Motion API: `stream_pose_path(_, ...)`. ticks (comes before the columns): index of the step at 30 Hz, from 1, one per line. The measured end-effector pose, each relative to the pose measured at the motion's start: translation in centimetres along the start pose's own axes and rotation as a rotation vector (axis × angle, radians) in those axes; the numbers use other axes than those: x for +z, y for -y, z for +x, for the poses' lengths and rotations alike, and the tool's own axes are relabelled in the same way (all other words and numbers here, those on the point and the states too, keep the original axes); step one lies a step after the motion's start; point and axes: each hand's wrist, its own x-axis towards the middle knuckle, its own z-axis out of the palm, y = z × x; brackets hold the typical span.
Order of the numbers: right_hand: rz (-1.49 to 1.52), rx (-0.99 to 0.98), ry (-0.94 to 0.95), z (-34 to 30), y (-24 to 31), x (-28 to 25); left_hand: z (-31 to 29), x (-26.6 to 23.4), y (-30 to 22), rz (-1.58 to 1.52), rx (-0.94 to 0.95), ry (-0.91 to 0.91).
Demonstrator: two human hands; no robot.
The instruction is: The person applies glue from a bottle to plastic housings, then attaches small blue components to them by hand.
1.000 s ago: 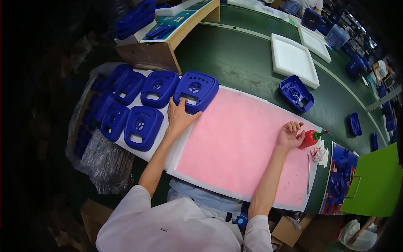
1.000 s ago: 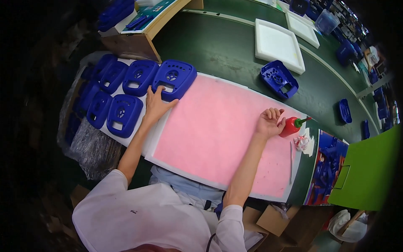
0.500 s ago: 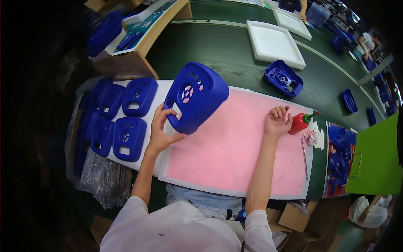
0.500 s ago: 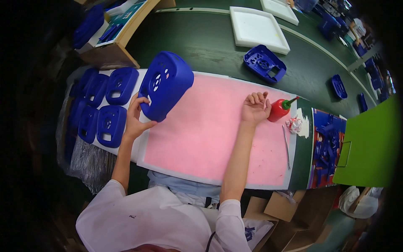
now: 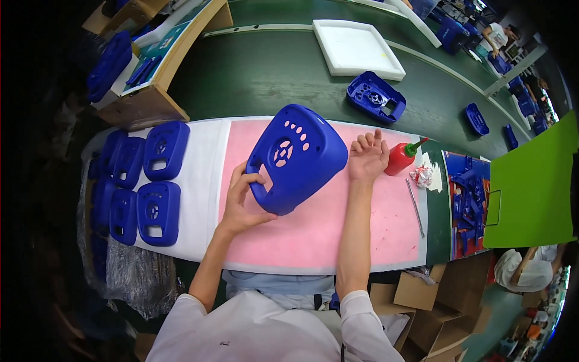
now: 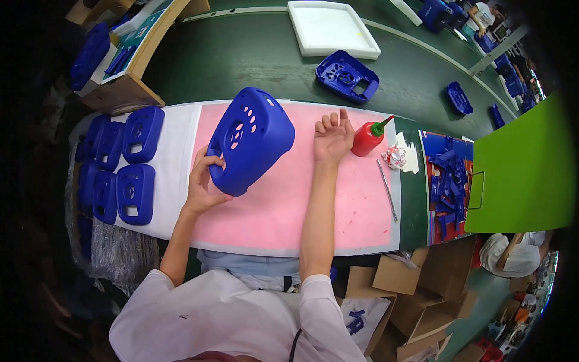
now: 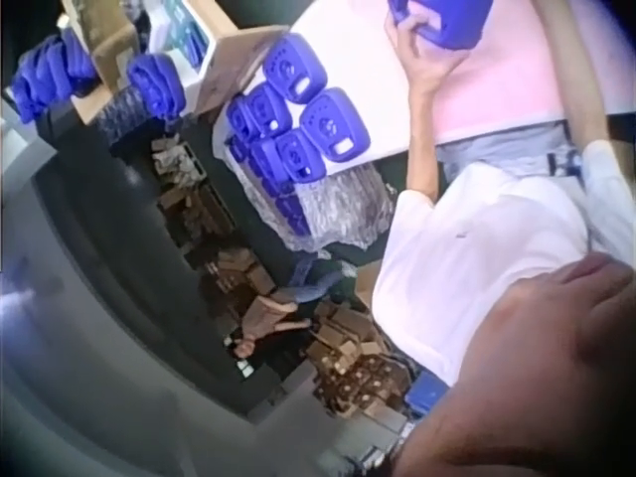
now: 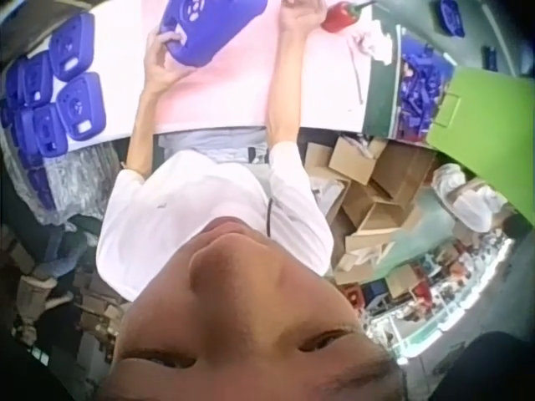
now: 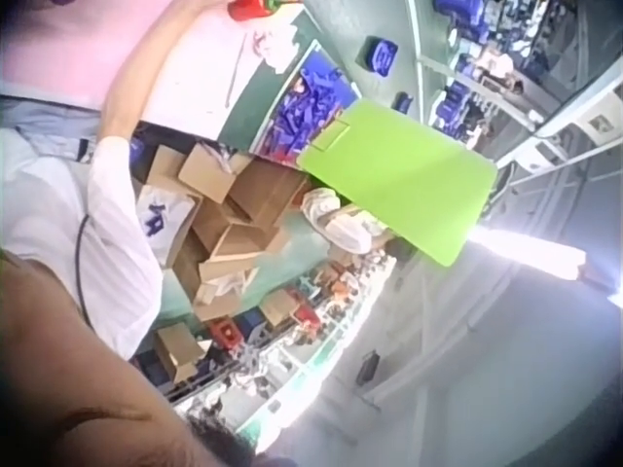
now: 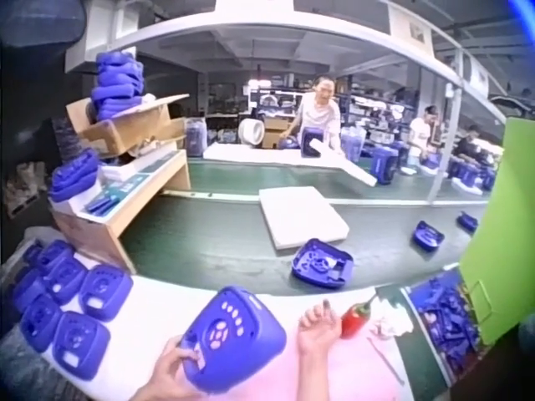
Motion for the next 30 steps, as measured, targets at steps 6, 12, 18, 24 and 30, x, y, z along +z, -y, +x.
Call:
stream_pose_path(6, -0.536, 0.162, 0.423, -1.6, -3.6, 3.5, 0.1, 1.2, -0.3, 0.551, -0.048, -0.153)
stream_pose_path(12, -0.657, 0.369, 0.335, -1.5, -4.9, 3.2, 0.4, 1.9, -0.9, 0.817, 0.28, -0.255)
stream_pose_path(18, -0.591, 0.435, 0.155, -1.4, -3.7, 0.7, 0.6, 3.9, -0.6, 0.779, 0.675, -0.197)
stream_pose_path(24, -0.483, 0.423, 0.096, -1.3, -2.2, -3.6, 0.5, 4.6, -2.0, 0.671, 0.886, -0.061)
stream_pose_path(30, -0.376, 0.371, 0.067, -1.3, -1.2, -1.2, 1.6, 5.1, -4.4, 0.674, 0.848, 0.01)
